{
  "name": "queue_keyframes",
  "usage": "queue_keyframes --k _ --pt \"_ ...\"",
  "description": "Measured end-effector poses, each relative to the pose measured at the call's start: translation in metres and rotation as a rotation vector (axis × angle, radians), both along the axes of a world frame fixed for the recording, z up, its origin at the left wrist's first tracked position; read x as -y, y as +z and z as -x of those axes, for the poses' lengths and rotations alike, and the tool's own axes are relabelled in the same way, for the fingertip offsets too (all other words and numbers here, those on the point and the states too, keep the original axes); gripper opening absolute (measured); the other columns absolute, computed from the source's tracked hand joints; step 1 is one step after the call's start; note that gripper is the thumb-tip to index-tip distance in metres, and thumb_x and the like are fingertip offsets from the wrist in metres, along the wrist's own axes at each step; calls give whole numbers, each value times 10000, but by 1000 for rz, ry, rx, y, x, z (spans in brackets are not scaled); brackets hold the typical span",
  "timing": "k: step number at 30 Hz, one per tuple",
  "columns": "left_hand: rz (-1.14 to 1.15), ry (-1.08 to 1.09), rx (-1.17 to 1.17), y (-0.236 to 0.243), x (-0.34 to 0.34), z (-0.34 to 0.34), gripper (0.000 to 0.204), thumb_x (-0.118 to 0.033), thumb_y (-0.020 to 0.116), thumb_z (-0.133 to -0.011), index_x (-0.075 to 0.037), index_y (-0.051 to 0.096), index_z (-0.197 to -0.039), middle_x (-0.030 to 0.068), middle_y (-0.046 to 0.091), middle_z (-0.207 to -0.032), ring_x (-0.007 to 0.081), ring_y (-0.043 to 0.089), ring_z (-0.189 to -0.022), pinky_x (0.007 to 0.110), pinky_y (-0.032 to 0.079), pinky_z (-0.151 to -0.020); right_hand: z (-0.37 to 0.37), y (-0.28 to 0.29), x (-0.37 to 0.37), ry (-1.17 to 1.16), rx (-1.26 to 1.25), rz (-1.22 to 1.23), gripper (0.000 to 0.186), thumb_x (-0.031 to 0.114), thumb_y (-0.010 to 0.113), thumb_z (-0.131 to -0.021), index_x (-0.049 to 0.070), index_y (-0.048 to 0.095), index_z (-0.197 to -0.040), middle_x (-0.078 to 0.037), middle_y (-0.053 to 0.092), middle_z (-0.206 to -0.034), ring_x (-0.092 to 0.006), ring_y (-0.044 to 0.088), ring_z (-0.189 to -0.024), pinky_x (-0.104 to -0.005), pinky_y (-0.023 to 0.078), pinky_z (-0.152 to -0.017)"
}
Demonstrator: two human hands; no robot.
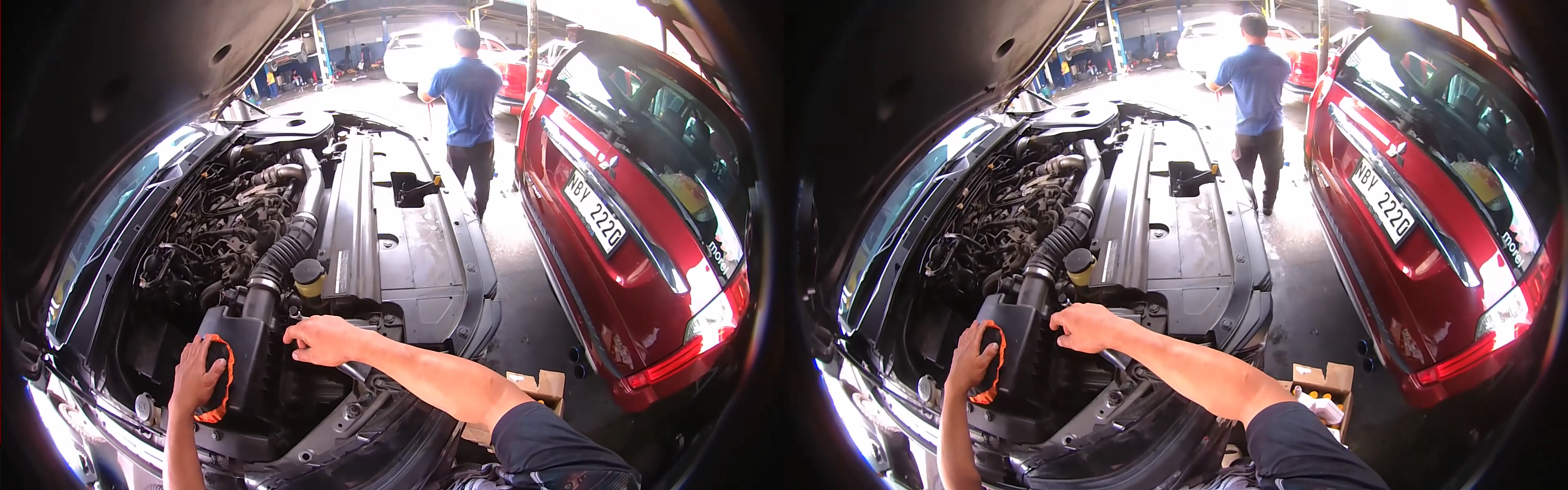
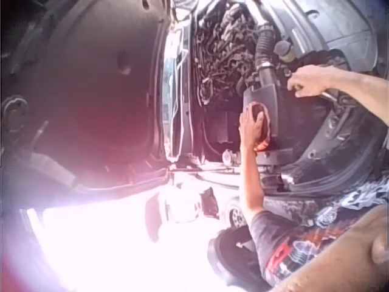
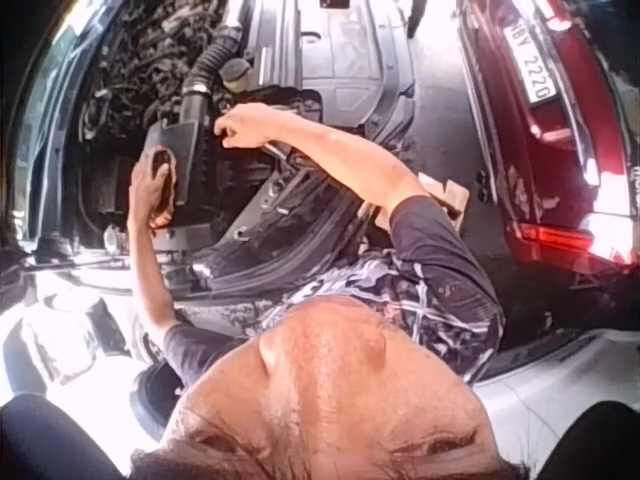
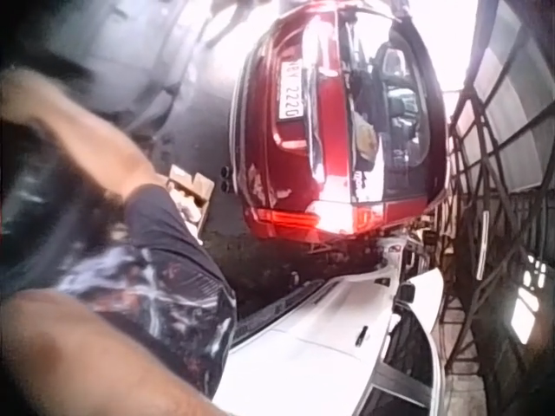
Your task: Inspecting the air filter housing and engine components in a vehicle engine bay.
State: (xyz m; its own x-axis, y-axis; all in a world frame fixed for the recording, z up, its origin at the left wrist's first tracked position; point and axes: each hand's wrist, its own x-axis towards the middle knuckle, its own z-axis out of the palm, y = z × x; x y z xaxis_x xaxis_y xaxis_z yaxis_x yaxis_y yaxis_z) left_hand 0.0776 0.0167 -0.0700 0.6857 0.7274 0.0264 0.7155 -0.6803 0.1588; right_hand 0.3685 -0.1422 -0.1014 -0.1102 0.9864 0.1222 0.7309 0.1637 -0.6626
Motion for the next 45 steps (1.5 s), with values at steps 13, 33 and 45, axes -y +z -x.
queue_keyframes --k 13,33,45 --pt "7 -17 34 6 3 -2 703 -505 528 -952 -82 413 -1502 206 386 -1554 417 337 -1436 490 285 -1172 -1 5 1 15 4 10 382 245 653 -916 37 623 -1235 -104 685 -971 -316 645 -1009 -435 496 -879" --pt "27 -32 53 5 1 -1 676 -453 556 -950 -75 422 -1494 224 391 -1543 413 333 -1437 466 272 -1184 0 -2 0 -1 2 -22 391 260 683 -871 46 654 -1196 -115 708 -999 -321 665 -1019 -443 522 -879" --pt "30 -53 65 6 1 -2 632 -398 554 -955 -51 442 -1471 250 401 -1525 424 342 -1426 469 257 -1194 0 5 5 13 35 27 401 262 678 -893 58 626 -1234 -101 685 -1003 -318 642 -1035 -444 503 -884"
